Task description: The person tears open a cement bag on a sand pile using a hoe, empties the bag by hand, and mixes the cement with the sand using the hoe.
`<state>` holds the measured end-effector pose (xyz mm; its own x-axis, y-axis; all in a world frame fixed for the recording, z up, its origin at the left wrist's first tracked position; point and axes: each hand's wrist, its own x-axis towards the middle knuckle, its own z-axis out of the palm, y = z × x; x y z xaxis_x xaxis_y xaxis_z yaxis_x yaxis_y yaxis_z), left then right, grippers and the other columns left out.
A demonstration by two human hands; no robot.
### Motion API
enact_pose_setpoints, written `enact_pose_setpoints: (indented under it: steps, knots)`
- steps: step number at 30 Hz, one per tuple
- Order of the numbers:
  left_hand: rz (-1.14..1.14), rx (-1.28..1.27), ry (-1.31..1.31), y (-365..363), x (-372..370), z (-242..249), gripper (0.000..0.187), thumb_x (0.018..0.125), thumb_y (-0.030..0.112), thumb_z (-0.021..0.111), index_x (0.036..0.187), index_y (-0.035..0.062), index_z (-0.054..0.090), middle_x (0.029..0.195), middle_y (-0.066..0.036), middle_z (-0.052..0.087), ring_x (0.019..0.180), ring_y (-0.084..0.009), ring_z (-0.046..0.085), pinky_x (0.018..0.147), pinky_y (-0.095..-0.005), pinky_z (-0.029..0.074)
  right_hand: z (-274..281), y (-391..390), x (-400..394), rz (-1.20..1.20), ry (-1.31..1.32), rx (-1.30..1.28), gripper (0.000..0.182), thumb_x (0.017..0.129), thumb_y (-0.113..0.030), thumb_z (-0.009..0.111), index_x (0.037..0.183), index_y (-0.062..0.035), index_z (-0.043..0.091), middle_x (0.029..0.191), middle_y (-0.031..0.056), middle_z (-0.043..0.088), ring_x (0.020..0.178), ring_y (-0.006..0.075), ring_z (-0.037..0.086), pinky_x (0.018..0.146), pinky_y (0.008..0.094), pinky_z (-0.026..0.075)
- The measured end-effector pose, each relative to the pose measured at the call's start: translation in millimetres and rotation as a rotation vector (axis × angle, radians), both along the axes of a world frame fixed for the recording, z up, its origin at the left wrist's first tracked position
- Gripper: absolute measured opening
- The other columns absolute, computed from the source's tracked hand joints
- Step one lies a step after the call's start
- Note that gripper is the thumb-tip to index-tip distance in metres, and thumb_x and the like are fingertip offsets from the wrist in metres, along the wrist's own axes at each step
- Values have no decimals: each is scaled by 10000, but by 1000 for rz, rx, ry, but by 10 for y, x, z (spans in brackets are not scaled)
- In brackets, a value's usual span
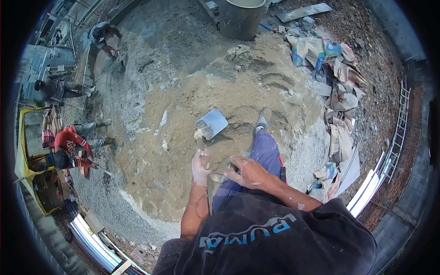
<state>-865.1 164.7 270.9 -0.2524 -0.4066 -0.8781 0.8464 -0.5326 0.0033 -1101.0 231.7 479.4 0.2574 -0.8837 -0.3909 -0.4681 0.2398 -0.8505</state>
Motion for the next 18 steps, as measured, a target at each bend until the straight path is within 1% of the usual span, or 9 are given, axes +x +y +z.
enact_pose_setpoints:
  steps: [1,2,5,7,9,11,13,17,18]
  knots:
    - [-27,18,-14,-223,-250,-23,179,972,166,520,817,89,473,640,-1,496,551,-119,507,543,-254,490,-186,-160,-344,-20,35,18,467,883,-330,602,1192,17,559,1162,258,605,1072,405,585,938,453,458]
    - [-59,45,-35,-415,-428,-23,172,968,158,517,818,85,473,642,-2,501,550,-116,513,537,-252,494,-388,-290,-687,-77,62,-14,467,874,-325,608,1185,20,562,1115,265,627,1041,409,600,895,466,467]
    - [-111,169,-105,-854,-874,-4,154,959,136,499,821,71,476,649,-5,515,537,-106,525,513,-243,507,-1028,-698,-1891,-215,153,206,465,851,-321,624,1154,29,576,1037,263,656,959,412,630,838,462,482]
    - [-103,226,-141,-1281,-1097,-11,142,957,122,482,827,63,477,650,-6,518,524,-101,525,497,-240,513,-1483,-827,-2672,-503,218,273,364,862,-283,633,1112,-22,597,848,175,653,749,292,639,698,381,493]
    - [-65,278,-160,-1500,-1194,50,131,956,107,461,837,56,479,650,-5,517,509,-97,520,483,-240,519,-2503,-443,-3325,-843,148,262,316,870,-270,630,1054,-15,599,792,102,629,685,214,630,624,341,494]
    - [-75,301,-199,-1767,-1428,55,88,947,79,440,871,53,477,647,-3,506,509,-104,521,481,-241,515,-2592,-188,-3820,-1047,-15,588,271,876,-270,628,998,-31,591,766,43,588,670,162,613,575,304,482]
    - [-91,336,-305,-2008,-1676,-8,69,942,69,430,891,57,475,645,1,499,507,-102,516,473,-239,509,-2575,204,-4153,-1087,-65,856,255,874,-271,632,997,-55,572,771,39,584,678,177,614,572,334,487]
    - [-163,260,-473,-2221,-2292,-77,54,913,28,406,917,50,455,640,-5,494,493,-108,505,466,-240,504,-2135,688,-4510,-985,99,1100,331,869,-283,636,1073,-38,544,822,63,606,699,203,622,593,385,493]
    - [-164,256,-488,-2223,-2393,-70,54,913,27,406,930,54,450,636,-5,493,490,-107,505,462,-239,504,-1995,703,-4545,-1023,61,1070,338,869,-295,633,1077,-41,550,829,73,608,708,218,627,595,382,493]
